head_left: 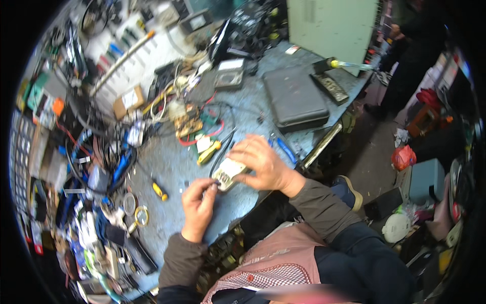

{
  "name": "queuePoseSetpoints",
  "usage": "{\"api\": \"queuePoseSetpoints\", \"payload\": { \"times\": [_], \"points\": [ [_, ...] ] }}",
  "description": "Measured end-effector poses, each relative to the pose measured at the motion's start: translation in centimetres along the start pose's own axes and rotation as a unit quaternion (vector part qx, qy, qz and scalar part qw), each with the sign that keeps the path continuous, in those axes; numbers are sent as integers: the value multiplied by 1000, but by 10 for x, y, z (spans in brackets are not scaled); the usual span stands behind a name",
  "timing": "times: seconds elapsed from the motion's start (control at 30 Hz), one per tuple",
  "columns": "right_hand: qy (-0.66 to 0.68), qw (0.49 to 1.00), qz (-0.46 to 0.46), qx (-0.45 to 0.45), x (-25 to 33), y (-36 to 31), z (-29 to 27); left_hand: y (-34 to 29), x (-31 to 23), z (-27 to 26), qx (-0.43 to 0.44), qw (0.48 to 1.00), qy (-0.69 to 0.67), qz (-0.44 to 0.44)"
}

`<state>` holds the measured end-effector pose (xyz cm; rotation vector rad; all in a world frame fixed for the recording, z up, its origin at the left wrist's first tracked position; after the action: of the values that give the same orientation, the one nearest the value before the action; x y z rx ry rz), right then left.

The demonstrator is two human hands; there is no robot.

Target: The person works at a cluttered electronics workbench, using pliers to strip and twist wires, then uses a screwdriver to adjust components on a small white device. The person repeatedly handles wires and the device, making small adjustments.

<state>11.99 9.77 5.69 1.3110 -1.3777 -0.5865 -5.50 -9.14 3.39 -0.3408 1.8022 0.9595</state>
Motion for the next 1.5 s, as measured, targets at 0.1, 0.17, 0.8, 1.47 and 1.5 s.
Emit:
{"api": "queuePoseSetpoints", "payload": {
  "times": [0.1,0.17,0.8,1.47,1.5],
  "points": [
    [52,997,-33,-47,1,-1,-3,10,-9,18,38,997,38,49],
    [59,995,-37,-70,2,-4,-5,18,-16,27,40,993,57,91],
    [69,969,197,-131,-16,-16,-16,39,-32,85,26,967,122,220],
    [64,953,209,-209,-36,-21,-2,86,14,-40,-67,998,19,-6],
    [55,956,215,-194,-38,-22,-3,82,13,-41,-48,998,39,11]
  ]
}}
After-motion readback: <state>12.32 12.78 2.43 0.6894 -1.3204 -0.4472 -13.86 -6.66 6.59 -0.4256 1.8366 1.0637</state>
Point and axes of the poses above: each hand's wrist, its own y-axis towards the middle knuckle, its own z-axis out of the palm, x = y × z, the point moved 3 cm from there along y, towards the middle knuckle, and after that the axes turned 14 degrees about -x, right-handed, at the moved point
